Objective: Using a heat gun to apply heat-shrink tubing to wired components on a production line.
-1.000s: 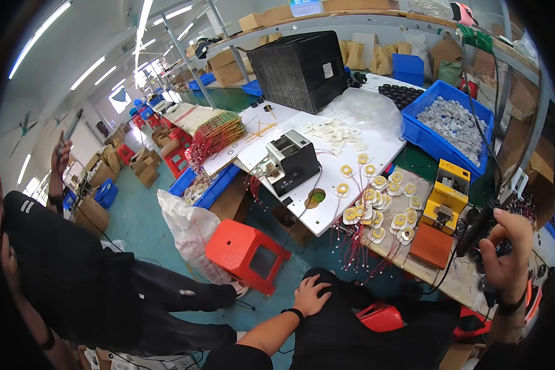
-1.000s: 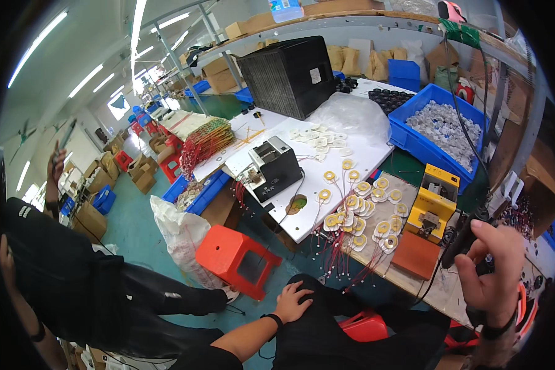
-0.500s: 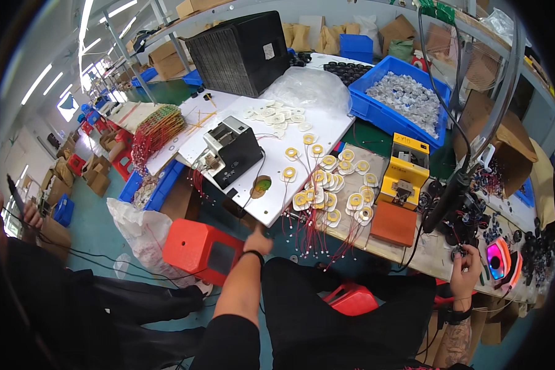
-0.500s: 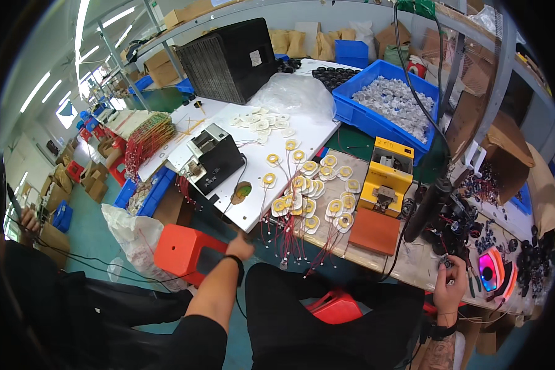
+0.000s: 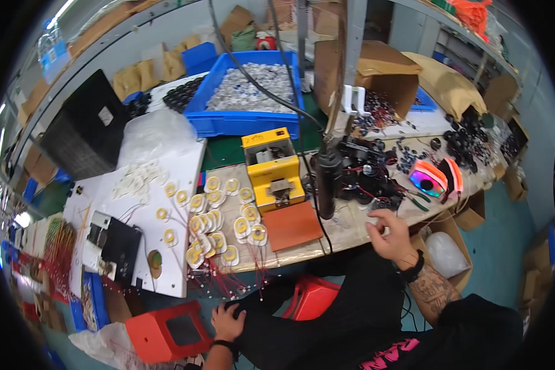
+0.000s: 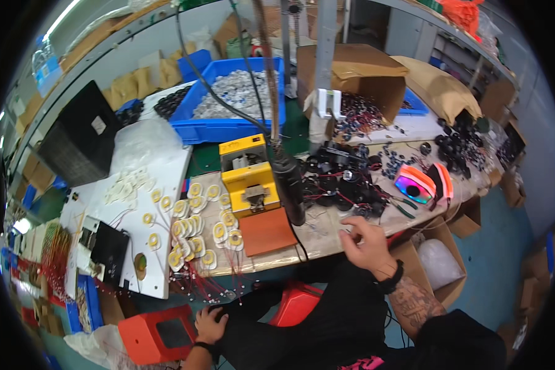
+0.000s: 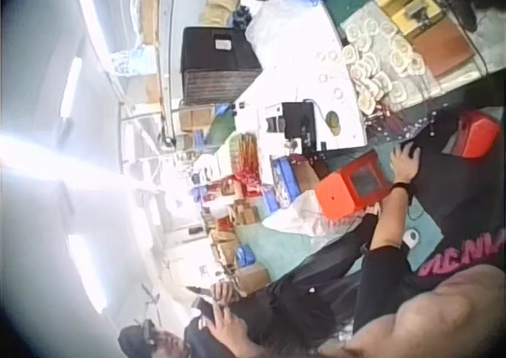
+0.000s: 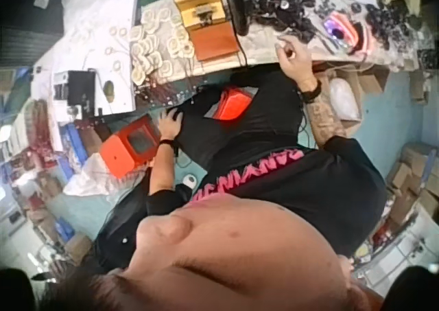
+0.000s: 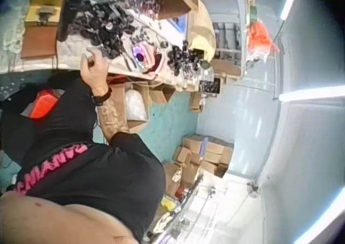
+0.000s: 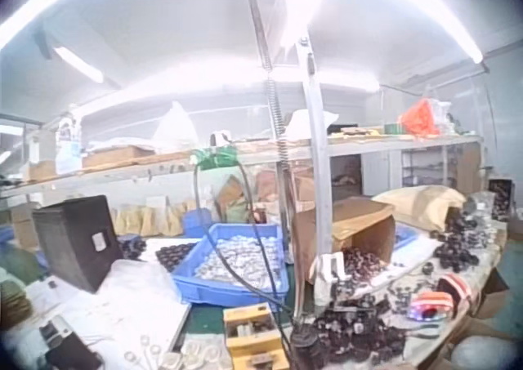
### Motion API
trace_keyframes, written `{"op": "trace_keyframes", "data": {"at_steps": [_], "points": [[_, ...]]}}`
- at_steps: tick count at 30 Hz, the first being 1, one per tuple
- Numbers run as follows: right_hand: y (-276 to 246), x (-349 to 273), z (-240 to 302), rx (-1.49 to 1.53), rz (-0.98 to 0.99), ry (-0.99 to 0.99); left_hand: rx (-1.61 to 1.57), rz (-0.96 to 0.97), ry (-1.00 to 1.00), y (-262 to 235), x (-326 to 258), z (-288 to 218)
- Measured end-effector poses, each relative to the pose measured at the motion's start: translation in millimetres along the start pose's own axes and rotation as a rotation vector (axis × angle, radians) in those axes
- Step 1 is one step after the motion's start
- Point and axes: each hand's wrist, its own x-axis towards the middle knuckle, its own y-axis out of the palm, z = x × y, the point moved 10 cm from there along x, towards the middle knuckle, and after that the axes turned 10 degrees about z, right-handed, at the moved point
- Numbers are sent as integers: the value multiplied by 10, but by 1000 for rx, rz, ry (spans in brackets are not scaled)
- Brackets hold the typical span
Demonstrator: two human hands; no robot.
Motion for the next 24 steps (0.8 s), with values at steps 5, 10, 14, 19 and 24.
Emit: {"op": "trace_keyframes", "data": {"at_steps": [5, 10, 14, 19, 24], "points": [[267, 354, 614, 88, -5, -197, -60, -28, -174, 37, 25, 1], [997, 495, 1382, 253, 321, -355, -29, -44, -233, 0, -5, 85], [1687, 485, 1127, 731, 559, 114, 11, 12, -285, 40, 155, 128], [1579, 682, 732, 1025, 370, 418, 56, 57, -327, 216, 307, 393], [1680, 331, 609, 955, 782, 427, 91, 57, -332, 136, 341, 249]]}}
